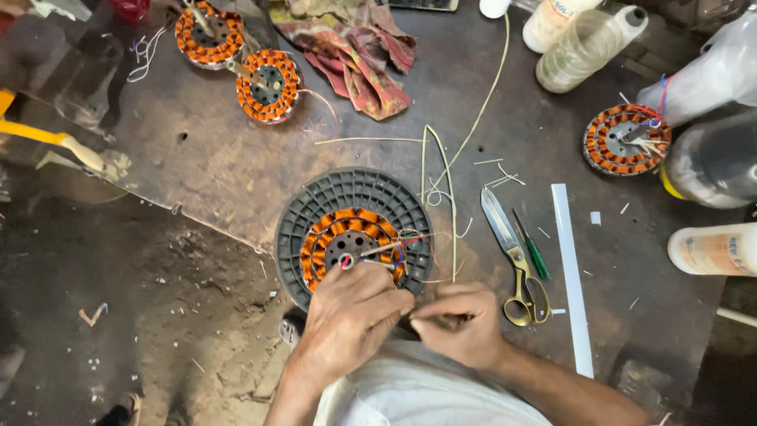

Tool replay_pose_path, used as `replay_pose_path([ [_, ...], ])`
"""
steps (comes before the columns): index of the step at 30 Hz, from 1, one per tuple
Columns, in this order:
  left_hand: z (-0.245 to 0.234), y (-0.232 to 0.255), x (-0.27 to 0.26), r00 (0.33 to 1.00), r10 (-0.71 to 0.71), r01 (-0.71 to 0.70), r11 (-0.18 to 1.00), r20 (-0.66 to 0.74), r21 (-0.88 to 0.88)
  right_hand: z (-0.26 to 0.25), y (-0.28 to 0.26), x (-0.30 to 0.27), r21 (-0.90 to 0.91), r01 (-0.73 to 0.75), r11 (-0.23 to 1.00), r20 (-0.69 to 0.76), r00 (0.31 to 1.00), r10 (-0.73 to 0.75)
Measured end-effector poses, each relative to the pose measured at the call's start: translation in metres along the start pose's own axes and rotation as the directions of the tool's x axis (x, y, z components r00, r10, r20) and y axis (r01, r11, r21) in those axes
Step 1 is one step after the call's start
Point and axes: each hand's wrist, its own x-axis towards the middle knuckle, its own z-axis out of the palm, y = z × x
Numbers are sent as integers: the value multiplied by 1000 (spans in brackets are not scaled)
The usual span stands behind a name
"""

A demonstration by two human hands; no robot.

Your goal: The person cuts a piece of thin tubing with shears and then uses it to insulate and secure the wires on a motor stator. They wrap the tubing around the wire ends and tuck it into the stator slots.

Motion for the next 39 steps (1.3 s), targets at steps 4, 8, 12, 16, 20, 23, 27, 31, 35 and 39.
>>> replay_pose_path([
  [4, 3, 2, -4, 1000, -7, 7, 1000, 8, 2, -2, 8, 13, 6, -8, 1000, -61, 998, 8],
  [8, 1, -2, -1, 1000, 11, -11, 1000, 18, -5, -2, 8, 9, 17, -74, 997, -77, 994, 76],
  [12, 3, 0, -1, 1000, -17, 17, 1000, -22, 11, -17, 2, 1, 113, 114, 987, 60, 991, -121],
  [16, 8, -3, -9, 995, -22, 16, 998, -101, -55, -18, 11, 13, 432, 127, 893, -15, 991, -133],
  [20, 14, -5, -12, 992, -22, 15, 999, -125, -49, -11, 19, 20, 331, 45, 942, 32, 998, -59],
  [23, 16, -7, -14, 992, -47, 42, 998, -120, -47, -6, 23, 22, 395, -7, 919, -20, 1000, 17],
  [27, 15, -6, -12, 991, -52, 47, 998, -122, -44, -8, 27, 20, 451, -88, 888, 1, 995, 99],
  [31, 15, -5, -14, 989, -54, 45, 997, -134, -66, -9, 36, 12, 490, -46, 871, -43, 996, 77],
  [35, 14, -6, -12, 986, -34, 20, 996, -163, -85, -5, 25, 15, 333, -49, 942, -74, 994, 78],
  [39, 16, -6, -14, 987, -45, 34, 997, -152, -76, -4, 6, 22, -106, 136, 985, -64, 988, -144],
])
